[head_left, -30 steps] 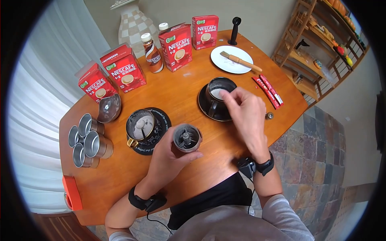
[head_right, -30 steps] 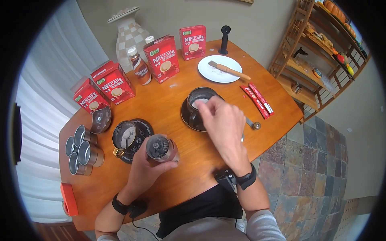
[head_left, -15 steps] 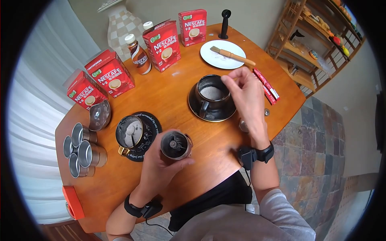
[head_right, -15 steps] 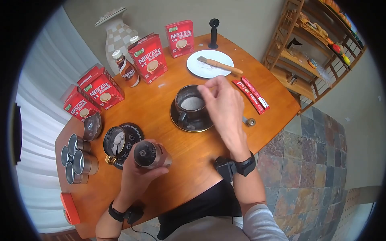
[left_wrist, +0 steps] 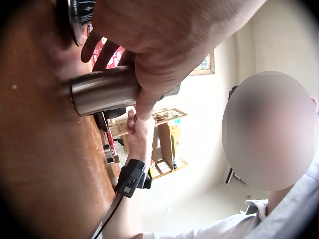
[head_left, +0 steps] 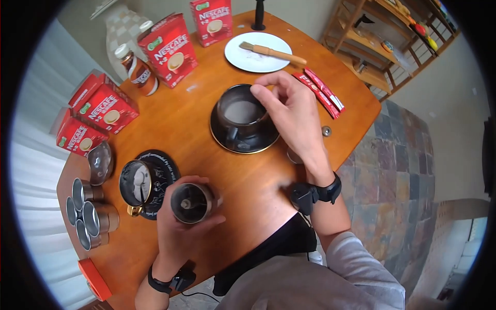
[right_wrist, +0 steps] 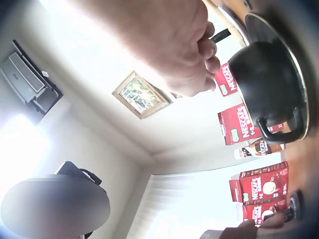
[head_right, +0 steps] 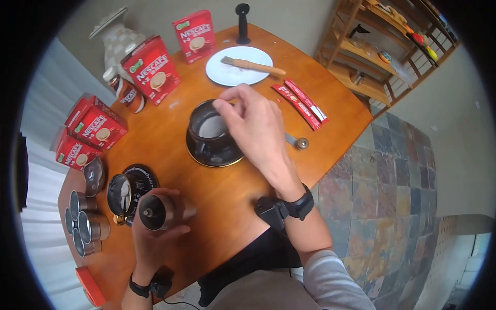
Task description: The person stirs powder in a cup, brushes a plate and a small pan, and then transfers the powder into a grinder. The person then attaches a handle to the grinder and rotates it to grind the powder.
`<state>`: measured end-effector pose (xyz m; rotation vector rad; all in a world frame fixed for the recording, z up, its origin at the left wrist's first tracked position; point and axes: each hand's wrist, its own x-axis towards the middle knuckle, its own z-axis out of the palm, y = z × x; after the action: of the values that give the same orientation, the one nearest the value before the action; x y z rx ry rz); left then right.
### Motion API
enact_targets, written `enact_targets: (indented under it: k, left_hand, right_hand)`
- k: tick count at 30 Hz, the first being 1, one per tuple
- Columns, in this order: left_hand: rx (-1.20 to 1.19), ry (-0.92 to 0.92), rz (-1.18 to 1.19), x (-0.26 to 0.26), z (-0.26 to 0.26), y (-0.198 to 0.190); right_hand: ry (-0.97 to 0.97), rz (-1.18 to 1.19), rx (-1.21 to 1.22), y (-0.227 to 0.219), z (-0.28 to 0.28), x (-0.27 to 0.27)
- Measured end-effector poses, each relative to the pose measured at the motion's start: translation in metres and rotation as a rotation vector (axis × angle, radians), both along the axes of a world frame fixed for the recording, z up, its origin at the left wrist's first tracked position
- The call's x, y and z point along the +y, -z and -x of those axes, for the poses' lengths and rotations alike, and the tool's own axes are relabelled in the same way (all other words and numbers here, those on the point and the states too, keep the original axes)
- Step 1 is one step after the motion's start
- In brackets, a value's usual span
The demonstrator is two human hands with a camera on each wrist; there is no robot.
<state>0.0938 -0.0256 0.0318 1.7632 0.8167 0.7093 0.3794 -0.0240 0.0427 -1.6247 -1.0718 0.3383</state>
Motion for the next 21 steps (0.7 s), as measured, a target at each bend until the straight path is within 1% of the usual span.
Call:
enact_targets:
  k: [1,3,6,9,12,13,17,21]
  left_hand:
    - [0.039,0.008,-0.035,0.001,0.002,0.001]
    - [0.029,0.011,-0.010,0.001,0.002,0.000]
    - [0.029,-0.001,0.017,0.000,0.000,-0.003]
    - [0.004,0.007,0.033,0.000,-0.003,-0.007]
    - [-0.009,0.019,0.019,0.000,-0.004,-0.010]
    - [-0.011,0.021,0.012,0.000,-0.004,-0.011]
    - [-0.020,0.014,-0.013,0.001,-0.003,-0.006]
    - [-0.017,0.013,-0.019,0.002,-0.002,-0.003]
  right_hand:
    - [-0.015,-0.003,0.021,-0.001,0.001,-0.002]
    - [-0.058,-0.018,0.066,-0.004,0.005,-0.004]
    - [-0.109,0.038,0.048,-0.014,0.012,-0.015]
    - [-0.156,0.091,-0.139,-0.015,0.023,-0.024]
    - [-0.086,0.246,-0.422,-0.015,0.036,-0.034]
    - [-0.060,0.259,-0.419,-0.014,0.040,-0.036]
    - [0.012,0.325,-0.532,-0.006,0.050,-0.036]
    - [0.014,0.337,-0.500,-0.003,0.053,-0.032]
